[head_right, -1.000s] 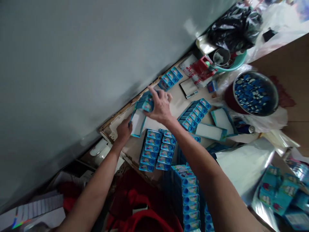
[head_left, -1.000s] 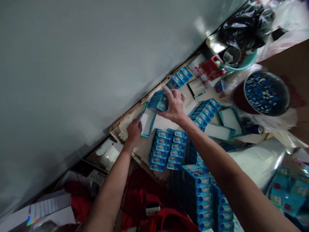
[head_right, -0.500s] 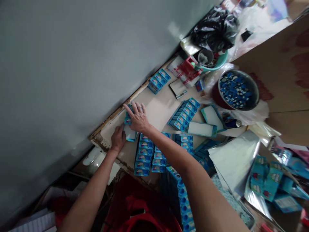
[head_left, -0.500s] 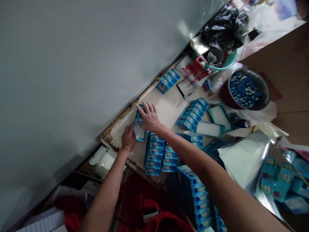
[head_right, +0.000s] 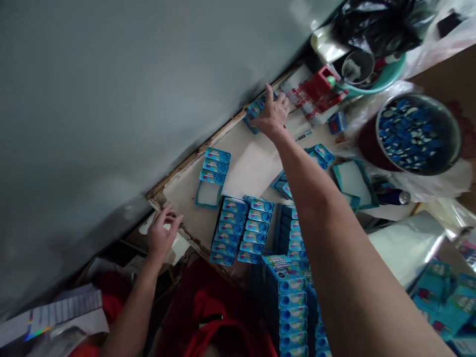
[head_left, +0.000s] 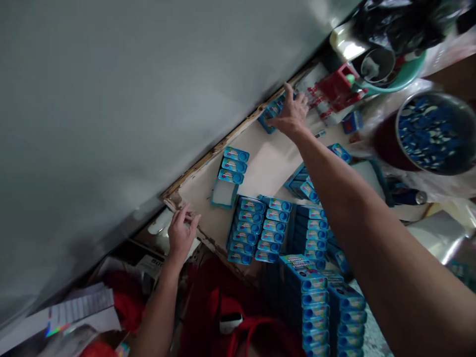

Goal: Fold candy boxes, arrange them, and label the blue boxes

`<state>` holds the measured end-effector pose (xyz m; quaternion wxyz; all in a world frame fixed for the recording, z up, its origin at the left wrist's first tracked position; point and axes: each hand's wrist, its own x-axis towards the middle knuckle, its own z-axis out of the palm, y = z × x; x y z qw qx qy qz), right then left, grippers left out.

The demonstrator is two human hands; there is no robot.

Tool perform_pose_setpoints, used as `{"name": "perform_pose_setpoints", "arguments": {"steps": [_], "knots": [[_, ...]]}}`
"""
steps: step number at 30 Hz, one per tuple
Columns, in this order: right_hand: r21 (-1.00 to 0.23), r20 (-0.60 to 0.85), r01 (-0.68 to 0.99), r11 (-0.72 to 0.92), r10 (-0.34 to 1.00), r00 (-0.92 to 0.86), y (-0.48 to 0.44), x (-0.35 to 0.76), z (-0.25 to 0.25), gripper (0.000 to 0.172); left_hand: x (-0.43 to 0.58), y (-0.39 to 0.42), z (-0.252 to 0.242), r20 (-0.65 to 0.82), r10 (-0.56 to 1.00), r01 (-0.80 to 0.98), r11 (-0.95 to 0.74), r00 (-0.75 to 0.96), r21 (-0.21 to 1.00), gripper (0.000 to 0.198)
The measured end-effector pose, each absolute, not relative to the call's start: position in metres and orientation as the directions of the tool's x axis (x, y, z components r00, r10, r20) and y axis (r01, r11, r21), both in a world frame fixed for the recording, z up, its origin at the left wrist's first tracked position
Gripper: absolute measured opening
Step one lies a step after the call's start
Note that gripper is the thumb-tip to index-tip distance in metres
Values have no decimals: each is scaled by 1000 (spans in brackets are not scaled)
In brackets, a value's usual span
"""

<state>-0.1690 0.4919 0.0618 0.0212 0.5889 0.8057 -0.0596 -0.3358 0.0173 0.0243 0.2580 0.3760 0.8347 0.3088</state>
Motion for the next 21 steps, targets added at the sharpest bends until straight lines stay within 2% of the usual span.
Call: {"name": "perform_pose_setpoints", "arguments": {"steps": [3,4,6,9,12,16,18,21], "knots": [[-135,30,947,291,957,-289,429,-149,98,87,-329,12,27,-233,775,423,540,-588,728,43],[-173,71,931,322,947,-314,401,-140,116,91,-327,11,26,-256,745,361,556,-616,748,44],[-289,130,837,464,885,-446,338,-123,152,105,-322,12,22,-351,647,155,592,-677,791,52],[-443,18,683,581,767,-641,245,-117,183,116,-312,23,18,-564,509,-213,590,-650,778,68],[-479,-76,647,593,706,-704,182,-134,169,106,-302,37,19,-682,479,-442,525,-552,727,66],[-387,-91,699,601,730,-678,153,-157,116,82,-288,43,25,-712,393,-602,379,-583,702,59],[-340,-91,707,620,727,-681,149,-158,94,74,-278,43,27,-716,391,-630,344,-578,697,61],[-311,-99,715,626,727,-679,141,-155,71,69,-260,44,28,-621,557,-515,358,-552,779,65]]}}
